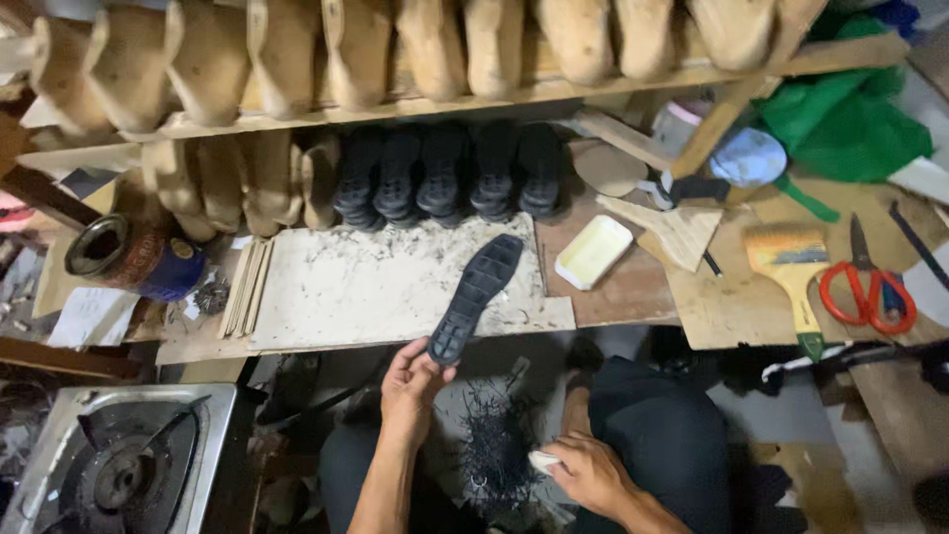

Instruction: The person sits at a workbench and rubs a white wax block by hand along the surface of black rubber shoe soles, working one sole at a time and placing finished soles on the bench with a stack of completed soles. Shavings and dust accumulate on the work surface as they treat each sole.

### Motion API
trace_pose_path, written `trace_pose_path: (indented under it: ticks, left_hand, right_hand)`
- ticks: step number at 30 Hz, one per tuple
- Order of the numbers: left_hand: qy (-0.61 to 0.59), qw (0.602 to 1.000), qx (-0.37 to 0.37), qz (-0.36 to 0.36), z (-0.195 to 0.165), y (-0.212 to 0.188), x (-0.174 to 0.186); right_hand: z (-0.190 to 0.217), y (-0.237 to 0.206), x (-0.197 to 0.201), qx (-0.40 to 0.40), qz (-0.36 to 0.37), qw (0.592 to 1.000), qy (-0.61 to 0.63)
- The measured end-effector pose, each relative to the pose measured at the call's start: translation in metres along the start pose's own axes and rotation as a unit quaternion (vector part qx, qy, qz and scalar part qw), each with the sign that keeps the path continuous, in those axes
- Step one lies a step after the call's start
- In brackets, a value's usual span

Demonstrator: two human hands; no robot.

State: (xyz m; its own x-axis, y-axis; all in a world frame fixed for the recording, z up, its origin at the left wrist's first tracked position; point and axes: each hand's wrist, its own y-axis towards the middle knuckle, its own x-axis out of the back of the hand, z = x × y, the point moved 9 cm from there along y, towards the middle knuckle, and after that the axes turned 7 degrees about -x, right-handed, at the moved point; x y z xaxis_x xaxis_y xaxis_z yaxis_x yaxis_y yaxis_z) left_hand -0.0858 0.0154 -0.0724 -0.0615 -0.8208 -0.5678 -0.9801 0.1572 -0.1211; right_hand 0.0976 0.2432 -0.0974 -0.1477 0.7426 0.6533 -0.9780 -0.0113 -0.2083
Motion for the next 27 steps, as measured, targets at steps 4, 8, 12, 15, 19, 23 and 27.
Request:
trace_pose_path:
  ticks: [4, 8, 12, 15, 19, 23, 27]
  left_hand:
    - [-0.016, 0.999, -0.037, -0.002, -0.032, -0.019, -0.037]
    - [-0.021, 0.997, -0.074, 0.013, -0.072, -0.029, -0.091]
    - [-0.053, 0.993, -0.096, 0.031, -0.092, 0.003, -0.148]
    - [-0.087, 0.988, -0.12, 0.037, -0.085, 0.05, -0.186]
    - [-0.096, 0.988, -0.118, 0.016, -0.041, 0.139, -0.232]
    - [-0.092, 0.992, -0.062, -0.056, 0.025, 0.202, -0.241]
    - [-0.051, 0.995, -0.01, -0.084, 0.061, 0.22, -0.23]
  right_hand:
    - [-0.01, 0.009, -0.006, 0.002, -0.008, 1.0, 0.021]
    - [-0.003, 0.016, -0.001, 0.003, -0.031, 0.998, 0.05]
    - [-0.01, 0.022, -0.012, -0.01, 0.017, 0.996, 0.086]
    - [-0.021, 0.029, -0.02, -0.002, 0.021, 0.997, 0.067]
    - [-0.031, 0.04, -0.028, 0.032, 0.045, 0.997, 0.058]
    - [-0.043, 0.052, -0.035, -0.043, 0.097, 0.994, 0.037]
    - [-0.042, 0.059, -0.027, -0.081, 0.104, 0.991, 0.017]
